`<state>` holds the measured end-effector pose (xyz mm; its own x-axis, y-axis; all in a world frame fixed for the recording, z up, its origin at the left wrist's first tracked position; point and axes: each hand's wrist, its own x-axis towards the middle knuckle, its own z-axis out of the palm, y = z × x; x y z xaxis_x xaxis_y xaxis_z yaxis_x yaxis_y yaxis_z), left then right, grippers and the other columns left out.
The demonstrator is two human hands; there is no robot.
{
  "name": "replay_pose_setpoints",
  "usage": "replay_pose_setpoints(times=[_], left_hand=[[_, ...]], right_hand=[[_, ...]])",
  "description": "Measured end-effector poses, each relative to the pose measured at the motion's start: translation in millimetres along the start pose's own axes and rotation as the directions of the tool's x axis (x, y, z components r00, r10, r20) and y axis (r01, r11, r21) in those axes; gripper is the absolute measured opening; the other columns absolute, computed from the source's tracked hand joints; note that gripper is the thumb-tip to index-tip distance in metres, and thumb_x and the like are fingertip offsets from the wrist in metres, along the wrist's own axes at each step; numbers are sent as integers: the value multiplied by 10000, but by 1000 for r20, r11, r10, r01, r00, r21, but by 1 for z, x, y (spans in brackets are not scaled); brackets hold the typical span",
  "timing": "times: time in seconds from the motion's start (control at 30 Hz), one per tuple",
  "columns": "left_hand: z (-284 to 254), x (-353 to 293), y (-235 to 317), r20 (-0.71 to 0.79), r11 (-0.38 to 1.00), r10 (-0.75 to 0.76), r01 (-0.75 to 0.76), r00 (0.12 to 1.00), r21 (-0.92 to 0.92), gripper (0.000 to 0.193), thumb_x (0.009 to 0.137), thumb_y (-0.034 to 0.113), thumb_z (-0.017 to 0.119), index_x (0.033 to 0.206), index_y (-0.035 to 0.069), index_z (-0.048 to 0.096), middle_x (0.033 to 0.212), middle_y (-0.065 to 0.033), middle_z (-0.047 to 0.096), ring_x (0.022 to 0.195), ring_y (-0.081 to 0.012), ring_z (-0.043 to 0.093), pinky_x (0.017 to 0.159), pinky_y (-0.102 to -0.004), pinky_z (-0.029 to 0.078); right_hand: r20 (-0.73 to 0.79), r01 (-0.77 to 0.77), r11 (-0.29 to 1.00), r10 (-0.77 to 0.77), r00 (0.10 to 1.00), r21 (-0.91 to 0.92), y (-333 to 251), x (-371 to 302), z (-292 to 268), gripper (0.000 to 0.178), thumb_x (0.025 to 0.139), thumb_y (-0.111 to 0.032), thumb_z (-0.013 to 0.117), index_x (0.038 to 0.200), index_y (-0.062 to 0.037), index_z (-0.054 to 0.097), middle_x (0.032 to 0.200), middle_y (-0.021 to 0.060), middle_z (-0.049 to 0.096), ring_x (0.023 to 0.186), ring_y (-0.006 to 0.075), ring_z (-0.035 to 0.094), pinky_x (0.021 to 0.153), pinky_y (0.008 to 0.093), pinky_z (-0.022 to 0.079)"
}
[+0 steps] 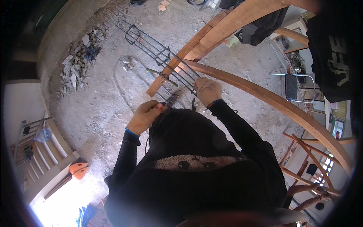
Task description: The person assembles a rebar cage by tying metal rods together with wire using pliers. They repeatedly wrap wire around intersections and twist it to secure the structure.
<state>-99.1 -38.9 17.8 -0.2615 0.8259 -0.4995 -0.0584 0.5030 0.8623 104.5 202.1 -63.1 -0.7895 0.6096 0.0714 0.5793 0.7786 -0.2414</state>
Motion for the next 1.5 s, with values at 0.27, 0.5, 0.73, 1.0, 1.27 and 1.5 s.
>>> replay_pose_setpoints(times=[0.27,0.5,0.73,1.0,1.27,1.5], left_hand=[[-9,22,7,61,979,-40,27,997,204,387,1063,358,657,1202,3,724,907,-64,721,824,-158,656,718,-324,512],[66,67,51,114,728,454,-441,884,524,473,1016,407,673,1269,7,669,1041,-188,769,1031,-391,748,904,-504,579],[107,116,48,84,726,81,-116,993,678,373,1057,331,592,1243,12,639,1104,-239,763,1090,-451,726,936,-550,553],[81,135,22,212,809,153,-246,965,534,347,1068,282,570,1192,3,735,1150,-242,762,1133,-436,711,987,-498,535],[70,142,14,308,804,251,-375,918,462,300,1043,258,610,1142,23,768,1089,-209,770,1078,-422,712,947,-497,536],[68,153,14,418,874,318,-434,851,219,352,1058,282,584,1124,-19,754,1008,-160,767,957,-275,723,888,-403,540]], right_hand=[[156,30,999,-31,987,10,-2,-1,-15,152,946,-275,710,941,-131,759,1056,107,744,940,327,740,779,464,575],[-95,29,963,-3,995,268,-1,-37,-16,119,875,-171,764,988,-135,780,1195,77,747,974,338,745,823,444,588],[-282,-27,877,183,942,479,-4,-50,-2,248,810,-66,801,1053,-120,793,1231,129,717,958,350,751,819,431,609],[-368,-188,720,539,757,668,11,-58,3,196,885,5,739,1077,-27,755,1156,156,726,917,281,745,761,369,604],[-188,-283,687,526,830,669,20,-40,-5,234,897,-73,747,1125,-23,764,1149,149,744,826,281,736,762,380,584],[12,-410,452,660,751,792,39,-34,6,274,906,-120,752,1168,-44,783,1156,146,778,980,298,771,832,410,591]])
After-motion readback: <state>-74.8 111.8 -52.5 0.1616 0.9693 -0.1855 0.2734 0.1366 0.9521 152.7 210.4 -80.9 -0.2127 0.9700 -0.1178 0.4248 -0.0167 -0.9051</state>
